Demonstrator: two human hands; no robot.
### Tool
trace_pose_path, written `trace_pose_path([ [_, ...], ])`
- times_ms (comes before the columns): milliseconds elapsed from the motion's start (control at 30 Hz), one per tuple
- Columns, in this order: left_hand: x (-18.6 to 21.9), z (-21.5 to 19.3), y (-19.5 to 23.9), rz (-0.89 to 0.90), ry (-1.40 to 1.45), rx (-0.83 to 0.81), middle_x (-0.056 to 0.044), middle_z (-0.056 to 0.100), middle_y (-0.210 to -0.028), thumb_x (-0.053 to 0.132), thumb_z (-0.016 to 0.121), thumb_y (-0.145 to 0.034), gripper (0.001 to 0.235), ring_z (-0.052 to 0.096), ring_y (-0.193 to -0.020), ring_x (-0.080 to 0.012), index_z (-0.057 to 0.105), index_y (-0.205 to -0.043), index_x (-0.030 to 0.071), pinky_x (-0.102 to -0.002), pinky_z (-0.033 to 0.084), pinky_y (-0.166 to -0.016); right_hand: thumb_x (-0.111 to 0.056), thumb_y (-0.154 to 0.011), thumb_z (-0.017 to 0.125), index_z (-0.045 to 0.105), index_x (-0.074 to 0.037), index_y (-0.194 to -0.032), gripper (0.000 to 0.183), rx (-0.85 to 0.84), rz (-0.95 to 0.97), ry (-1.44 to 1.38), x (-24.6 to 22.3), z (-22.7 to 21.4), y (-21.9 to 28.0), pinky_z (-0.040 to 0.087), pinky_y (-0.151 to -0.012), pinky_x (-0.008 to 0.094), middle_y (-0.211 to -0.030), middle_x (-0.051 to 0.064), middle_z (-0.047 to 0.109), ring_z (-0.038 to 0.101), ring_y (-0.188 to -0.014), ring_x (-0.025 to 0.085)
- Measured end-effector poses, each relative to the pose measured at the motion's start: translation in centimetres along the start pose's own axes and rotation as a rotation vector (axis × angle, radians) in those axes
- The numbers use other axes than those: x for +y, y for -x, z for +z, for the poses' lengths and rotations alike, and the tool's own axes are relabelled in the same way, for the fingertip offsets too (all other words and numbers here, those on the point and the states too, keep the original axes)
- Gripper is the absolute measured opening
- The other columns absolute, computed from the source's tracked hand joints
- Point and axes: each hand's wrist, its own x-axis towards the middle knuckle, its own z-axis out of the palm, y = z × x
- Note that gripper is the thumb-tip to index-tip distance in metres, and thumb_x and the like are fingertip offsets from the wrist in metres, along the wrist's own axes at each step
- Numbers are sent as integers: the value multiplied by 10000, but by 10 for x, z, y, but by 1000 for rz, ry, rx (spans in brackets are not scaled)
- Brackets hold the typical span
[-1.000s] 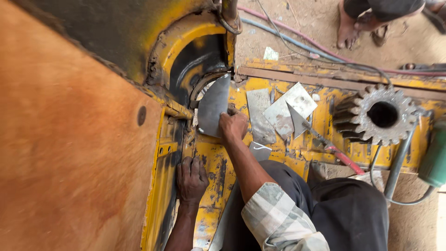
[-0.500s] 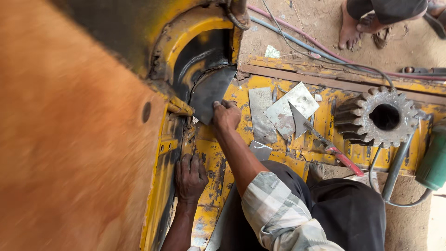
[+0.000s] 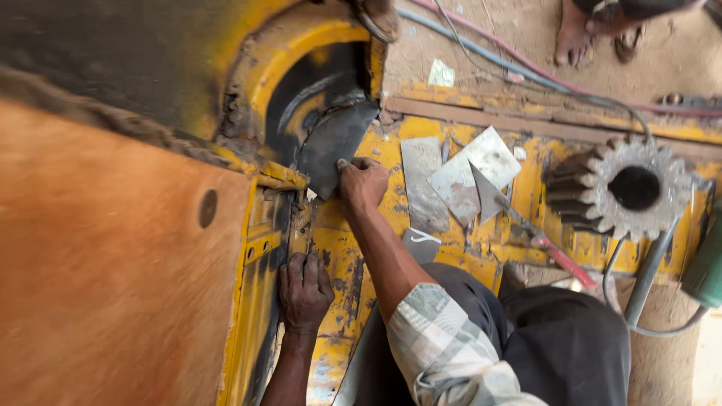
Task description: The person marks a curved line on a rectangular metal plate using a template and a marker. They then use an angle grinder to cut along the marked line, creating sparks. Finally, they fit the cut piece into a curved recess on a yellow metal structure.
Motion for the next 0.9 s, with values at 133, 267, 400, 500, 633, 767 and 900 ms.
trace_pose_path([
  [133,-8,7,8,2,6,-5,-218,642,-1114,128,634,-988,207,636,-934,-370,705,-1104,-27,-452,551,-764,-343,-844,764,789,-50,-969,319,108,-181,289,-11,-7,-14,539,-738,423,-864,188,753,709,-775,299],
  [267,-13,14,16,0,-9,2,-219,648,-1127,167,624,-1001,236,640,-952,-361,707,-1112,-24,-450,557,-768,-370,-854,746,771,-36,-891,337,127,-251,277,-19,-10,-26,529,-710,419,-814,161,762,723,-744,299],
  [400,-16,18,19,-2,3,1,-216,652,-1121,158,626,-1003,223,637,-944,-365,713,-1104,-21,-461,553,-762,-312,-907,711,743,4,-916,318,7,-143,263,-21,-12,-33,543,-664,420,-798,186,766,743,-712,305],
  [500,-16,15,19,-9,-3,-1,-210,653,-1125,171,625,-1000,233,637,-945,-368,716,-1109,-13,-467,554,-766,-282,-881,729,747,36,-884,319,-68,-162,245,-22,-13,-36,556,-674,410,-808,187,763,741,-722,289],
  [633,-14,16,14,-13,-16,-3,-213,650,-1128,182,624,-1002,230,633,-932,-375,716,-1103,-3,-471,548,-757,-261,-846,729,732,27,-929,300,-43,-341,400,-27,-18,-43,551,-701,445,-832,214,736,727,-755,323],
  [767,-12,11,16,-17,0,-13,-213,643,-1136,180,626,-1009,229,624,-914,-380,711,-1106,-10,-482,538,-746,-251,-828,677,724,32,-926,303,-116,-366,353,-22,-21,-44,559,-711,447,-825,219,743,740,-763,336],
  [900,-9,11,13,-5,-3,2,-205,625,-1139,167,611,-1013,218,612,-919,-393,695,-1122,-2,-503,527,-752,-236,-817,642,718,35,-866,286,-153,-389,353,-21,-24,-53,545,-682,439,-785,217,736,737,-731,317],
])
